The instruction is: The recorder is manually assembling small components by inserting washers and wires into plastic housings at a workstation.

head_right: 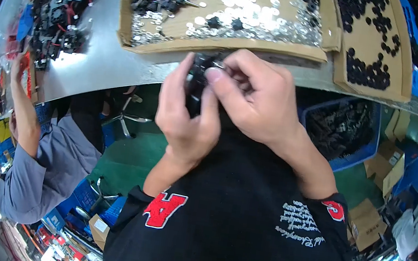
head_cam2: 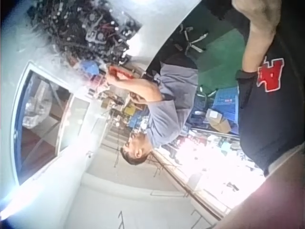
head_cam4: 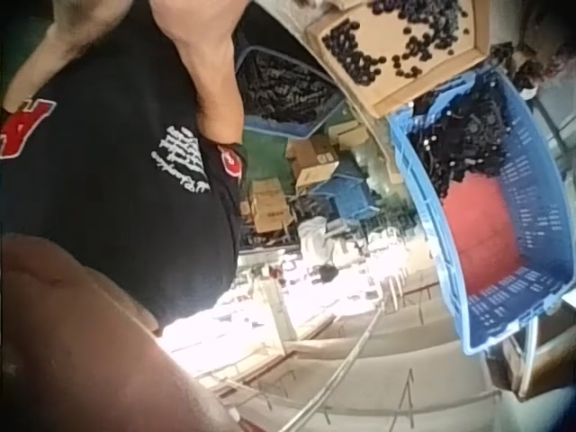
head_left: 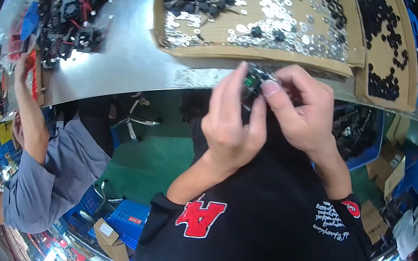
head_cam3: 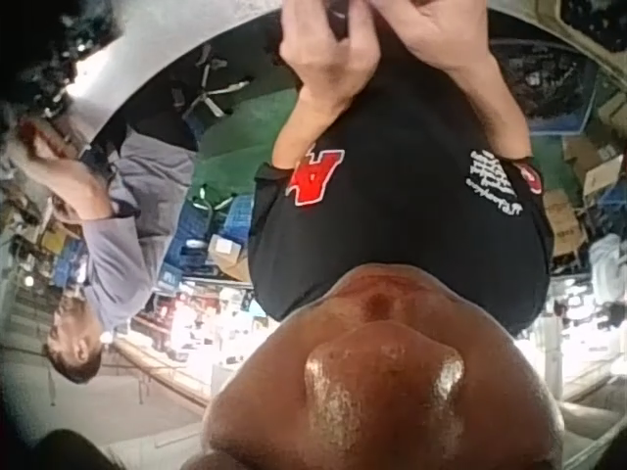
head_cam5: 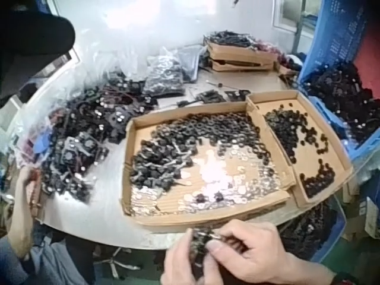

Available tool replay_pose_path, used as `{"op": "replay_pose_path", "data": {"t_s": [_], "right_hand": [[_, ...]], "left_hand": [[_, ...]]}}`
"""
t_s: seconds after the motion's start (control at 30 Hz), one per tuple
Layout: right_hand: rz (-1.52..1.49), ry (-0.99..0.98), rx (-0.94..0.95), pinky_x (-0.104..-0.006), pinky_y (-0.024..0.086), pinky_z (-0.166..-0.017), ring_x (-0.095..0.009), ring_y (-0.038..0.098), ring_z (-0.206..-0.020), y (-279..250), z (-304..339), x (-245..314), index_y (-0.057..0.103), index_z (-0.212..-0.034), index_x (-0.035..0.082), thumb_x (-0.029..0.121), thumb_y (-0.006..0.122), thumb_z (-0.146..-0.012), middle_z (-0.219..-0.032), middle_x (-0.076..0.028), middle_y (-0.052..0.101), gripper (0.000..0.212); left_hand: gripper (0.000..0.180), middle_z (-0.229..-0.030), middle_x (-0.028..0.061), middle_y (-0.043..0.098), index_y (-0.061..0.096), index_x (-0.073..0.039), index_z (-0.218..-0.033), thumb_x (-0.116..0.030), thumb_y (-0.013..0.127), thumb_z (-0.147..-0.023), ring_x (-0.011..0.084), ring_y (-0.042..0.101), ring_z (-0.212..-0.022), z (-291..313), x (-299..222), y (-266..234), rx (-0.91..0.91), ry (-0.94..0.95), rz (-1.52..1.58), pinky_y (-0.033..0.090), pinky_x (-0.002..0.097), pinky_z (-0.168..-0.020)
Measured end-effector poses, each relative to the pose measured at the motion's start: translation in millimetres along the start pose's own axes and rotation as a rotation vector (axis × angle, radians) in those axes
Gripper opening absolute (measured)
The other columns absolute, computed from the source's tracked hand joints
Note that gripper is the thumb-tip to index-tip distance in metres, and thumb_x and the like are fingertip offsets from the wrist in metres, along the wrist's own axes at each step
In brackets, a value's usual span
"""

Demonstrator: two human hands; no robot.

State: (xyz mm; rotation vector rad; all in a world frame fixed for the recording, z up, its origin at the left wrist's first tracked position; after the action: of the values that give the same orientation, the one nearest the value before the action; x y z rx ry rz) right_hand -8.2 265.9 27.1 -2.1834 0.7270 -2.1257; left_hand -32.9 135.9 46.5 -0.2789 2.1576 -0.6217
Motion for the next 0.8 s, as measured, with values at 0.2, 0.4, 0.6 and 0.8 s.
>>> {"op": "replay_pose_path", "data": {"t_s": [0.2, 0.4, 0.6, 0.8], "right_hand": [[0.258, -0.135, 0.005, -0.0344, 0.048, -0.057, -0.029, 0.062, -0.062, 0.3, -3.5, 20.8, 0.066, -0.086, -0.003, 0.010, 0.065, -0.086, -0.076, -0.017, 0.063, 0.013], [0.140, 0.010, -0.115, -0.0224, 0.042, -0.054, -0.008, 0.052, -0.057, 3.1, 4.6, 13.5, 0.060, -0.085, -0.002, 0.011, 0.063, -0.093, -0.067, -0.005, 0.058, 0.016], [0.098, -0.004, -0.125, -0.0252, 0.041, -0.052, -0.009, 0.051, -0.056, 18.6, -3.1, 20.9, 0.060, -0.084, -0.002, 0.014, 0.061, -0.095, -0.064, -0.008, 0.057, 0.019], [0.267, 0.140, 0.125, -0.0228, 0.048, -0.057, -0.008, 0.059, -0.062, 27.8, -7.5, 0.6, 0.061, -0.092, -0.003, 0.009, 0.065, -0.091, -0.071, -0.004, 0.063, 0.013]], "left_hand": [[0.049, -0.109, 0.0260, 0.061, 0.053, 0.012, -0.122, 0.004, 0.069, -0.076, 0.0397, 0.064, -0.093, 1.6, -0.9, -3.7, 0.015, -0.046, 0.088, 0.055, 0.0378, -0.075], [0.050, -0.111, 0.0242, 0.061, 0.052, 0.008, -0.124, 0.001, 0.069, -0.077, 0.0386, 0.064, -0.095, 9.2, 6.6, -15.0, -0.052, -0.126, 0.106, 0.055, 0.0373, -0.075], [0.050, -0.112, 0.0246, 0.060, 0.052, 0.009, -0.125, 0.000, 0.068, -0.078, 0.0372, 0.065, -0.095, 4.9, 9.4, -26.7, -0.092, -0.130, 0.080, 0.056, 0.0355, -0.073], [0.050, -0.112, 0.0243, 0.061, 0.051, 0.008, -0.126, 0.000, 0.068, -0.079, 0.0373, 0.065, -0.096, 3.5, 11.7, -27.4, -0.108, -0.130, 0.077, 0.056, 0.0358, -0.074]]}}
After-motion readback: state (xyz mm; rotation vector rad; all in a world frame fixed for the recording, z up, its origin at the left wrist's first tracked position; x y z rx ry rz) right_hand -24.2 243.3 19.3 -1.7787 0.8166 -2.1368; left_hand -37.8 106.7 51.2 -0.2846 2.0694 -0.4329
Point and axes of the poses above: each hand's wrist, its own z-axis away from the middle knuckle, its own y-axis out of the palm, x = y × z, the point moved 10 cm from there along -z, towards the middle knuckle
